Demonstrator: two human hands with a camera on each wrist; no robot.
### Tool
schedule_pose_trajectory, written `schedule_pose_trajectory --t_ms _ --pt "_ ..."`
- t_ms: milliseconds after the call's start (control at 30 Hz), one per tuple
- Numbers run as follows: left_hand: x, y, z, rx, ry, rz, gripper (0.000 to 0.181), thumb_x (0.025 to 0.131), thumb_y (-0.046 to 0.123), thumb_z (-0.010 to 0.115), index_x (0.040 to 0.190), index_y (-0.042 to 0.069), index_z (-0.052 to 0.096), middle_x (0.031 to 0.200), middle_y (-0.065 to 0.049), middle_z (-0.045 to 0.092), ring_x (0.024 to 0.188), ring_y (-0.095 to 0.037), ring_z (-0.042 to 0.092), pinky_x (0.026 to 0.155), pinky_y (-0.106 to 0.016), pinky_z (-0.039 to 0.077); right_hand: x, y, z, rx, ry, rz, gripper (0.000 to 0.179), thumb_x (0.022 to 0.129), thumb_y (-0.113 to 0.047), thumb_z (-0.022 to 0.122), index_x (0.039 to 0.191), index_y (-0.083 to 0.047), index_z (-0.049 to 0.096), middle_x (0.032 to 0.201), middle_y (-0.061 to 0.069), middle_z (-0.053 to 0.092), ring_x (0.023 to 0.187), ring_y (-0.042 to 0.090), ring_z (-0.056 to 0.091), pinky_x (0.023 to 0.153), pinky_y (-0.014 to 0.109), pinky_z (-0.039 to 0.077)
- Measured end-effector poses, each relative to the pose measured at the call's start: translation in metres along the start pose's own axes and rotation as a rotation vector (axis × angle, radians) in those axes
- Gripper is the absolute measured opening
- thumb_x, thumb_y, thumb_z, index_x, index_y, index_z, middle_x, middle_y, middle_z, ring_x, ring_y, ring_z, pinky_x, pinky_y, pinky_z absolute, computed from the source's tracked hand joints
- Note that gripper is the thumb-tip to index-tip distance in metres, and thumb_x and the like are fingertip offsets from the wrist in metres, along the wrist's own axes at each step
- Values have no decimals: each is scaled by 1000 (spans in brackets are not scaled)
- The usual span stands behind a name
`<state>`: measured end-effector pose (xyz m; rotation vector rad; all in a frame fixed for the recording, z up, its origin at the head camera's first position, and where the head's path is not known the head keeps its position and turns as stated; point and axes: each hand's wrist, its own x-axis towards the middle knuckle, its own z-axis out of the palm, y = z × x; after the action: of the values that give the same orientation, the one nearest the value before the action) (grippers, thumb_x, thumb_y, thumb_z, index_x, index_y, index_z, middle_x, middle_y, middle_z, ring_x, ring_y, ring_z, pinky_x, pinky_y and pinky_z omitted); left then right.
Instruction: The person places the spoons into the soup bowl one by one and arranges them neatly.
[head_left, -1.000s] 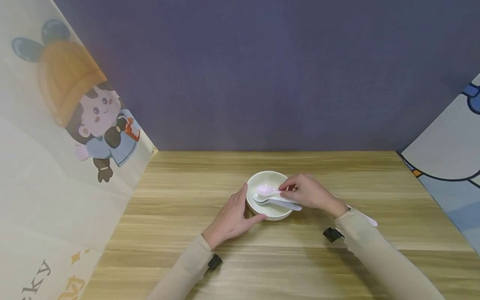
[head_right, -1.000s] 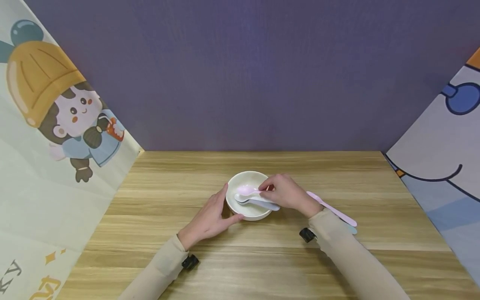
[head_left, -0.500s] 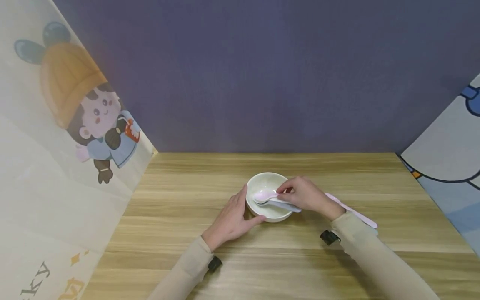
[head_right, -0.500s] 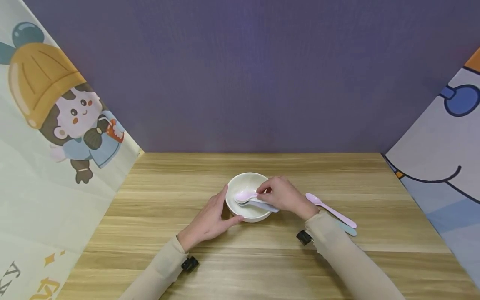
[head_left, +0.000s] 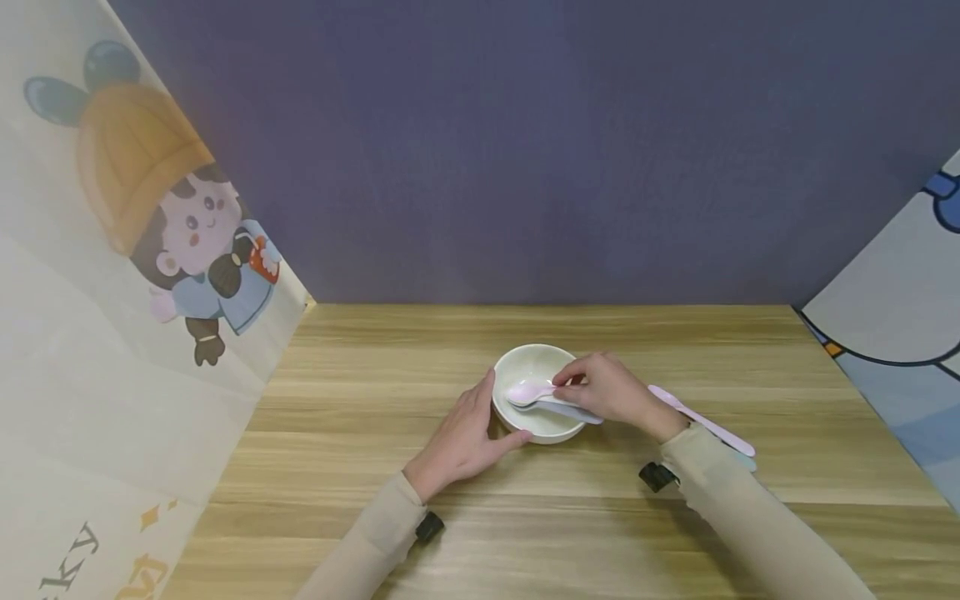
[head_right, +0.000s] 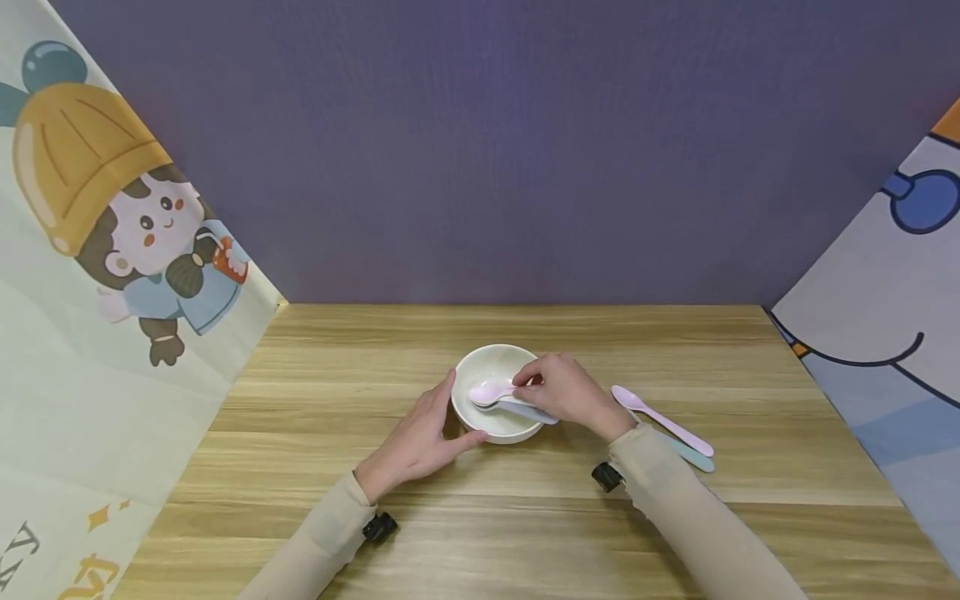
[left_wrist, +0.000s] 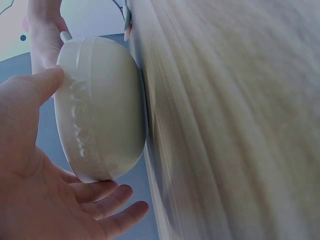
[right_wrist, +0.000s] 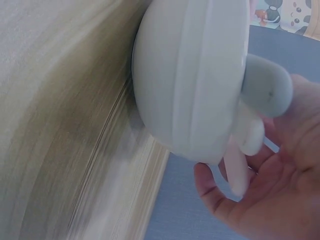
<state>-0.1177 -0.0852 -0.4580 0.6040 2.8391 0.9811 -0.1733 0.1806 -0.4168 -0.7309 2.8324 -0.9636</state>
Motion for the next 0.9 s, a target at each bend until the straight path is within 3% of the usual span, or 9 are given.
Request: schedule_pose_trajectory --t_ms 900 --pt "2 0 1 6 -3 1 116 95 68 69 170 1 12 174 -18 31 157 -36 39 129 -49 37 -2 6 -1 31 7 17 13 94 -18 81 104 -10 85 92 0 80 83 11 67 72 25 54"
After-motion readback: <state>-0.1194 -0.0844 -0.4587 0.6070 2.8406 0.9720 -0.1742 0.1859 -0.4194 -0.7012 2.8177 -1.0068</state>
